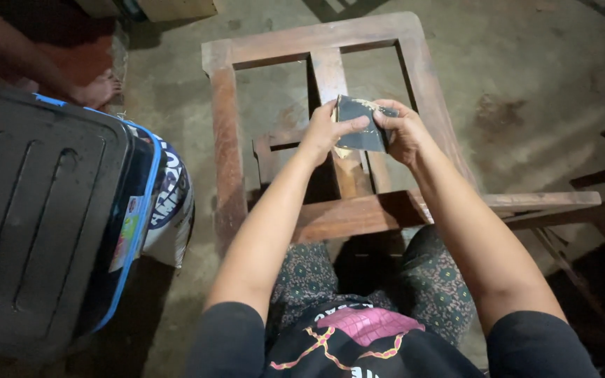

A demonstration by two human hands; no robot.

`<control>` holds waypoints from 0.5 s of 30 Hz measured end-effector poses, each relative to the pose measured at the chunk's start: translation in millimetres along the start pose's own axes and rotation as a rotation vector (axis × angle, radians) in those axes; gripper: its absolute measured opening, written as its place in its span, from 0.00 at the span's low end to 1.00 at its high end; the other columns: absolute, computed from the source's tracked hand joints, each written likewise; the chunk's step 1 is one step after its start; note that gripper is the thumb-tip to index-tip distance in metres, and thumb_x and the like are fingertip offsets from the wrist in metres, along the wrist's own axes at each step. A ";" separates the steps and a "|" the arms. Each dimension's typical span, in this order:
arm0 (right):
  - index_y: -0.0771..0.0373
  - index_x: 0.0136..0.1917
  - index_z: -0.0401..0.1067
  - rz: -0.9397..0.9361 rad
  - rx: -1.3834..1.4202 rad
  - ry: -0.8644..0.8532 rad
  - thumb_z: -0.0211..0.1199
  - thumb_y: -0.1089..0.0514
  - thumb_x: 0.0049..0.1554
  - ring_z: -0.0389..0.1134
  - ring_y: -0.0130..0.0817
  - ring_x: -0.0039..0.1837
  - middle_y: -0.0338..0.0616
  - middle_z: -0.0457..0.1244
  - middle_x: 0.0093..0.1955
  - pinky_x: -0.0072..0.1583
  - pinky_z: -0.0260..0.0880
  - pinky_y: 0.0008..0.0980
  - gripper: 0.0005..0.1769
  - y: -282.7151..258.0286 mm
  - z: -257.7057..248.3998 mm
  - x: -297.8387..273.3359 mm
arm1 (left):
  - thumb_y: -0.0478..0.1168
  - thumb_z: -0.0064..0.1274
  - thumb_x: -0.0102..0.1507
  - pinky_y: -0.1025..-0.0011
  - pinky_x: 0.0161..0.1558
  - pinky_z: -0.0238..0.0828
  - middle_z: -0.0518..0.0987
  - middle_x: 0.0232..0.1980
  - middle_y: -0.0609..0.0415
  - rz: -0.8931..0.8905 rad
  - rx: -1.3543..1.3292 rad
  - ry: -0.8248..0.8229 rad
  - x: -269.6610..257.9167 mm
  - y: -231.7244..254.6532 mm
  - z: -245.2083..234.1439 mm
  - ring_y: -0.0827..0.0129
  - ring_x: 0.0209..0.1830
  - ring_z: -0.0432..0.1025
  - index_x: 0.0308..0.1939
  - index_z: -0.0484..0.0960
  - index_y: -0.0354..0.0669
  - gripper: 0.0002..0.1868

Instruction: The person sands the surfaces of a wooden chair frame using a piece of sandpaper.

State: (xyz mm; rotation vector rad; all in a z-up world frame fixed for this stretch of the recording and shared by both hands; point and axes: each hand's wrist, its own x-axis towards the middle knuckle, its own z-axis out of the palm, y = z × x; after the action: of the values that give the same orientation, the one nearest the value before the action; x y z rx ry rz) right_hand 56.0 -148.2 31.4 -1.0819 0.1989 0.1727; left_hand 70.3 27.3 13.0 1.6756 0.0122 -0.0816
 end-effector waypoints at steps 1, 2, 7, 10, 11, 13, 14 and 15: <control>0.63 0.58 0.78 0.001 0.004 -0.001 0.74 0.66 0.55 0.78 0.37 0.47 0.44 0.73 0.47 0.52 0.81 0.34 0.17 5.0 -19.3 12.4 | 0.61 0.83 0.44 0.65 0.58 0.77 0.88 0.52 0.57 -0.001 0.004 0.000 13.2 -16.8 -0.7 0.64 0.55 0.83 0.57 0.85 0.54 0.41; 0.63 0.59 0.77 -0.156 -0.232 -0.040 0.74 0.62 0.59 0.74 0.33 0.49 0.42 0.71 0.49 0.54 0.79 0.33 0.15 10.0 -38.5 25.3 | 0.53 0.80 0.50 0.68 0.58 0.75 0.89 0.49 0.59 0.182 -0.023 0.025 26.9 -33.6 -1.5 0.70 0.53 0.81 0.52 0.88 0.55 0.29; 0.53 0.64 0.79 -0.634 -1.528 0.158 0.69 0.48 0.67 0.69 0.64 0.62 0.52 0.69 0.56 0.62 0.66 0.64 0.15 2.8 -100.4 45.1 | 0.33 0.61 0.59 0.61 0.58 0.77 0.78 0.47 0.56 0.543 0.631 0.261 30.2 -52.8 -5.0 0.54 0.53 0.79 0.49 0.89 0.59 0.17; 0.58 0.72 0.75 -0.588 -1.811 0.144 0.73 0.50 0.61 0.54 0.67 0.78 0.59 0.65 0.70 0.71 0.56 0.66 0.28 1.6 -105.6 41.4 | 0.34 0.51 0.68 0.56 0.68 0.71 0.79 0.61 0.44 0.701 0.898 0.147 15.2 -79.0 4.3 0.48 0.65 0.74 0.50 0.87 0.44 0.10; 0.56 0.77 0.70 -0.577 -1.900 0.082 0.73 0.52 0.59 0.47 0.66 0.83 0.62 0.57 0.78 0.75 0.49 0.67 0.35 -0.9 -103.0 38.3 | 0.34 0.47 0.71 0.54 0.73 0.64 0.73 0.70 0.41 0.641 0.977 0.073 9.9 -92.1 7.6 0.48 0.73 0.68 0.61 0.81 0.43 0.16; 0.55 0.83 0.64 -0.558 -1.979 0.009 0.73 0.54 0.58 0.39 0.66 0.87 0.64 0.49 0.85 0.79 0.41 0.67 0.42 -2.6 -103.1 43.3 | 0.34 0.42 0.74 0.53 0.79 0.57 0.68 0.78 0.39 0.569 1.061 -0.007 -7.6 -94.1 10.6 0.49 0.80 0.62 0.72 0.75 0.42 0.22; 0.52 0.85 0.55 -0.472 -1.976 -0.007 0.69 0.50 0.57 0.33 0.70 0.86 0.65 0.39 0.87 0.78 0.36 0.74 0.46 -1.7 -105.7 51.2 | 0.24 0.39 0.69 0.51 0.82 0.49 0.63 0.80 0.36 0.507 1.018 -0.088 -19.4 -82.6 10.8 0.45 0.82 0.56 0.76 0.67 0.38 0.29; 0.49 0.87 0.47 -0.387 -1.976 -0.027 0.64 0.46 0.56 0.26 0.74 0.85 0.66 0.29 0.89 0.76 0.31 0.81 0.51 -1.1 -108.5 59.8 | 0.14 0.35 0.65 0.49 0.85 0.41 0.57 0.82 0.34 0.441 0.970 -0.164 -31.1 -71.4 12.0 0.42 0.84 0.51 0.79 0.59 0.34 0.38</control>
State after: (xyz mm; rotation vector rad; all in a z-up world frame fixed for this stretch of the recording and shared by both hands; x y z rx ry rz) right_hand 106.0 -242.5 -31.6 -3.0377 -0.3378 -0.0303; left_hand 34.7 24.2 -57.3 2.5872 -0.6029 0.1334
